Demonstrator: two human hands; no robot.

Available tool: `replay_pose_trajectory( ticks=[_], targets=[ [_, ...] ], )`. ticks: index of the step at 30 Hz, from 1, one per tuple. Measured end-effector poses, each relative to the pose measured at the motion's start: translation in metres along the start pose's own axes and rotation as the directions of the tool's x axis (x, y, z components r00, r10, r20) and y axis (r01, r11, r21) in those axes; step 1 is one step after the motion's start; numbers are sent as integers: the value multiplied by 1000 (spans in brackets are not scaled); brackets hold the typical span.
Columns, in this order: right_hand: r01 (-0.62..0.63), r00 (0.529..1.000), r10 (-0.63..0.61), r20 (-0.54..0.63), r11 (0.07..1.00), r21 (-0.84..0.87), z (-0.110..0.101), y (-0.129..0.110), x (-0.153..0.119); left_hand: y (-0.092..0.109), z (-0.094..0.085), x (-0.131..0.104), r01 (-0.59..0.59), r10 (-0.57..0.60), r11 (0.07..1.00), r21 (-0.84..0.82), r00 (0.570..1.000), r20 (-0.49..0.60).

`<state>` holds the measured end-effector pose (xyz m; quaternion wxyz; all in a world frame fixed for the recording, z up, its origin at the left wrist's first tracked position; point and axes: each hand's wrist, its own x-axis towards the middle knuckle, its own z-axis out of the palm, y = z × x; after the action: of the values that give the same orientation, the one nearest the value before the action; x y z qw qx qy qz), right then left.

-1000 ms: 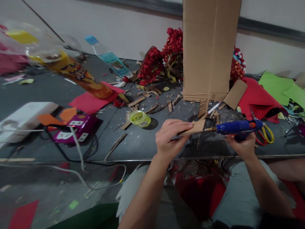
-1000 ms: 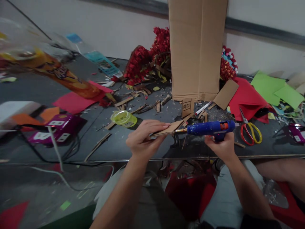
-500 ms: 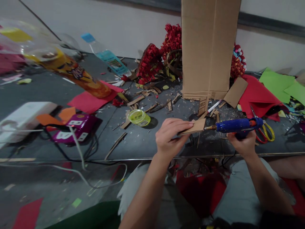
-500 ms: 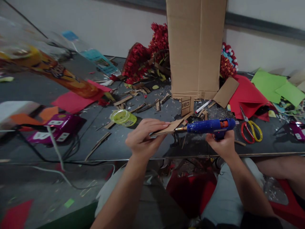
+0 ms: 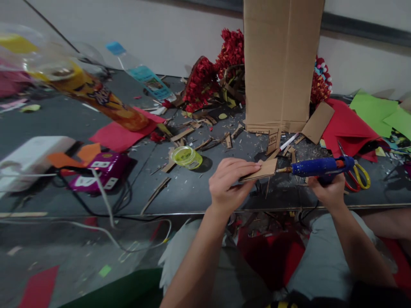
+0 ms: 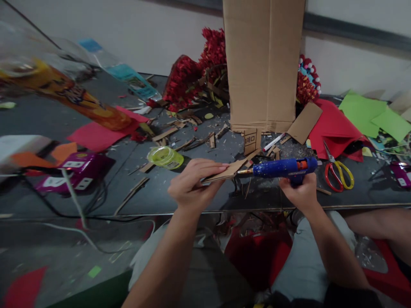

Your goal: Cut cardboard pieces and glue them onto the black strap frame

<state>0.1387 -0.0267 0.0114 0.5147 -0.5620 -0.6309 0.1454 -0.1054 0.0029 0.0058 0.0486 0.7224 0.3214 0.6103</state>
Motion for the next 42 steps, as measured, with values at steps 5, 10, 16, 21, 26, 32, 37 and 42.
replay_pose_trajectory(
  ticks=[5, 10, 16, 21, 26, 32, 37, 42],
  targets=[
    [-4, 1000, 4, 0, 1000, -3, -1, 0, 0, 1, 0, 0, -27, 27, 1000, 9, 1000, 4],
    [14, 1000, -14, -13, 1000, -21, -1, -3, 1, 3, 0, 3, -54, 54, 999, 3, 999, 0],
    [28, 999, -29, -29, 999, -44, -1, -3, 3, 3, 0, 3, -55, 55, 998, 6, 999, 1],
    [16, 1000, -17, -23, 999, -46, 0, 2, 3, 3, 0, 4, -58, 58, 998, 19, 998, -2],
    [14, 999, -15, -33, 999, -34, 0, 0, 4, 3, -1, 3, -62, 62, 998, 7, 998, -1],
    [56, 998, -58, -35, 997, -47, 0, -2, 5, 5, 0, 3, -66, 66, 998, -8, 998, -6],
    [56, 998, -57, -23, 998, -40, 0, 1, 4, 4, -1, 2, -54, 54, 999, -8, 999, -6],
    [34, 999, -35, -20, 998, -44, -1, 4, 3, 5, -1, 3, -60, 61, 998, 11, 998, -16]
  ],
)
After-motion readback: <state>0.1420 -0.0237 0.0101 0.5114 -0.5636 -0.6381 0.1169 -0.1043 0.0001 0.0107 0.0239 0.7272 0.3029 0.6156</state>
